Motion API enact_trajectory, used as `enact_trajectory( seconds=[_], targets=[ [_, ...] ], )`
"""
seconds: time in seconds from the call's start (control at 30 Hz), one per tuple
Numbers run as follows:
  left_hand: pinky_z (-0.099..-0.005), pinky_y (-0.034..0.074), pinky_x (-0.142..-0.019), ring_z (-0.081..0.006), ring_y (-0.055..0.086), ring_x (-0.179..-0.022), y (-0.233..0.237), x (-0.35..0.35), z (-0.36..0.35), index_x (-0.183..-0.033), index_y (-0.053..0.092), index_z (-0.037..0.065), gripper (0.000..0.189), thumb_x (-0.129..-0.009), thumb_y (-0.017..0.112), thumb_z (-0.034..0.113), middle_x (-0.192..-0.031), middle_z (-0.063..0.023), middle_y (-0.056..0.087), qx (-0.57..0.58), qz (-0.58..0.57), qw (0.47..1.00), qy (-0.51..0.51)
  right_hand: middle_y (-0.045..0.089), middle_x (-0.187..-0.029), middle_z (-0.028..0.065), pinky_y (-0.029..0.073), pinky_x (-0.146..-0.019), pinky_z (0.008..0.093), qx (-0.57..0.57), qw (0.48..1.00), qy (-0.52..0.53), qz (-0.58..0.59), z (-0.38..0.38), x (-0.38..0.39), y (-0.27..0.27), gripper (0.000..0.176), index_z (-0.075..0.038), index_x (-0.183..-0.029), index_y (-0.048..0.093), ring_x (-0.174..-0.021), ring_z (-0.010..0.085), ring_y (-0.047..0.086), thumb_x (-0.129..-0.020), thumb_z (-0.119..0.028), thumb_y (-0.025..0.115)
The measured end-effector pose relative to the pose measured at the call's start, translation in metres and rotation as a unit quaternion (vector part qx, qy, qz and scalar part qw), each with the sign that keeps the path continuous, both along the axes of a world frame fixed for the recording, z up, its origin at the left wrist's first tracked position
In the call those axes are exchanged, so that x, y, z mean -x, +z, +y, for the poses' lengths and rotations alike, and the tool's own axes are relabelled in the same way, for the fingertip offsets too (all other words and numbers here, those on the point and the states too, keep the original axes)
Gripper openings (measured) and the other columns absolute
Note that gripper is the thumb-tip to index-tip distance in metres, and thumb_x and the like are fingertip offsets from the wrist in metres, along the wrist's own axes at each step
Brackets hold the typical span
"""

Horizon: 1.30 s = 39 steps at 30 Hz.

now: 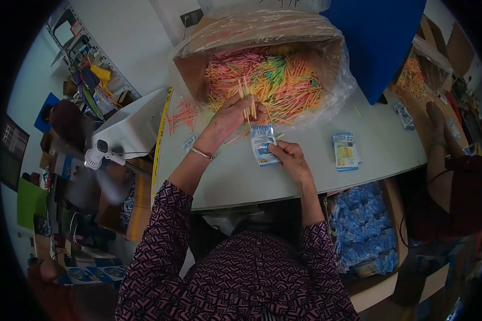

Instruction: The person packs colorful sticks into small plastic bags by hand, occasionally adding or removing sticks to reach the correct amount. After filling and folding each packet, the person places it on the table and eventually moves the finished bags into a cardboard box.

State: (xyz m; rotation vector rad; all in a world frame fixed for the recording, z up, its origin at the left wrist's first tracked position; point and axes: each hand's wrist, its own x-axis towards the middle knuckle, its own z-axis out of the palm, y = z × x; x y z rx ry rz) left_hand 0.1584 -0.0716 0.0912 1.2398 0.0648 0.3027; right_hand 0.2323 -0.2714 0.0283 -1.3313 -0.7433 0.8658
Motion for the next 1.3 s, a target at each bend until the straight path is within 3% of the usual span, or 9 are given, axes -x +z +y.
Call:
enact_trajectory(
  seconds=[0.5, 0.77, 0.83, 0.9, 1.0, 1.07, 1.2, 1.27, 1.3],
  targets=[
    [-0.0295, 0.045, -0.083, -0.0181, 0.059, -0.092, -0.002, 0.015, -0.046, -0.104, 0.054, -0.001, 0.033, -0.097, 0.039, 0.028, -0.091, -0.0082, 0.061, -0.102, -0.008, 0.994, 0.029, 0.059, -0.070, -0.0074, 0.035, -0.053, 0.0170, 0.017, 0.999, 0.042, -0.006, -0.002, -0.005, -0.013, 0.023, -0.006, -0.090, 0.068, -0.060, 0.0001, 0.045, -0.088, -0.027, 0.060],
    [-0.0287, 0.043, -0.087, -0.0131, 0.055, -0.094, -0.001, 0.032, -0.057, -0.106, 0.056, -0.002, 0.034, -0.098, 0.035, 0.024, -0.105, -0.0096, 0.061, -0.224, 0.041, 0.972, 0.064, 0.059, -0.072, -0.0067, 0.035, -0.055, 0.0173, -0.003, 0.998, 0.055, -0.002, -0.001, -0.002, -0.012, 0.023, -0.005, -0.095, 0.067, -0.062, 0.0005, 0.044, -0.089, -0.025, 0.059],
    [-0.0280, 0.042, -0.088, -0.0123, 0.053, -0.094, -0.004, 0.033, -0.056, -0.105, 0.056, -0.001, 0.034, -0.098, 0.034, 0.024, -0.106, -0.0086, 0.060, -0.223, 0.052, 0.972, 0.052, 0.052, -0.069, -0.0079, 0.036, -0.058, 0.0191, -0.026, 0.999, 0.040, -0.014, -0.005, 0.002, -0.004, 0.021, -0.002, -0.084, 0.065, -0.064, 0.0015, 0.041, -0.089, -0.022, 0.059],
    [-0.0274, 0.041, -0.089, -0.0114, 0.052, -0.095, -0.004, 0.035, -0.054, -0.104, 0.057, 0.000, 0.033, -0.098, 0.034, 0.023, -0.107, -0.0077, 0.060, -0.222, 0.063, 0.972, 0.039, 0.053, -0.069, -0.0077, 0.036, -0.059, 0.0191, -0.037, 0.998, 0.039, -0.013, -0.004, 0.001, -0.008, 0.020, -0.002, -0.085, 0.064, -0.065, 0.0016, 0.041, -0.089, -0.021, 0.059],
    [-0.0268, 0.039, -0.091, -0.0113, 0.051, -0.098, -0.002, 0.034, -0.048, -0.109, 0.056, 0.001, 0.030, -0.098, 0.037, 0.021, -0.108, -0.0070, 0.059, -0.235, 0.080, 0.968, 0.015, 0.054, -0.072, -0.0070, 0.037, -0.061, 0.0188, -0.037, 0.998, 0.036, -0.028, -0.003, 0.000, -0.005, 0.020, -0.001, -0.088, 0.064, -0.067, 0.0017, 0.043, -0.089, -0.019, 0.059],
    [-0.0258, 0.040, -0.088, -0.0089, 0.051, -0.095, -0.005, 0.030, -0.042, -0.114, 0.050, 0.001, 0.030, -0.098, 0.039, 0.025, -0.108, -0.0054, 0.057, -0.240, -0.005, 0.971, 0.016, 0.055, -0.073, -0.0065, 0.038, -0.061, 0.0185, -0.024, 0.998, 0.032, -0.041, -0.002, -0.001, -0.005, 0.020, 0.000, -0.090, 0.065, -0.067, 0.0017, 0.044, -0.089, -0.020, 0.058],
    [-0.0249, 0.042, -0.084, -0.0093, 0.053, -0.093, -0.010, 0.028, -0.038, -0.112, 0.052, 0.001, 0.026, -0.096, 0.045, 0.019, -0.107, -0.0051, 0.057, -0.264, -0.013, 0.964, 0.038, 0.058, -0.078, -0.0051, 0.039, -0.065, 0.0180, -0.061, 0.998, 0.009, -0.016, 0.002, 0.000, -0.006, 0.022, 0.000, -0.097, 0.064, -0.070, 0.0021, 0.046, -0.090, -0.020, 0.057],
    [-0.0233, 0.044, -0.080, -0.0095, 0.054, -0.092, -0.016, 0.030, -0.035, -0.110, 0.054, 0.001, 0.021, -0.092, 0.052, 0.011, -0.104, -0.0043, 0.057, -0.388, 0.019, 0.921, 0.037, 0.058, -0.080, -0.0050, 0.039, -0.066, 0.0177, -0.057, 0.998, 0.004, -0.016, 0.000, 0.001, -0.003, 0.024, 0.000, -0.100, 0.063, -0.071, 0.0021, 0.046, -0.091, -0.020, 0.056],
    [-0.0233, 0.044, -0.080, -0.0095, 0.054, -0.092, -0.019, 0.029, -0.032, -0.110, 0.054, 0.001, 0.021, -0.092, 0.052, 0.011, -0.104, -0.0043, 0.057, -0.387, 0.019, 0.921, 0.038, 0.058, -0.080, -0.0048, 0.039, -0.067, 0.0178, -0.053, 0.998, 0.005, -0.019, 0.000, 0.001, -0.002, 0.024, 0.000, -0.100, 0.063, -0.072, 0.0023, 0.047, -0.090, -0.020, 0.056]
  ],
)
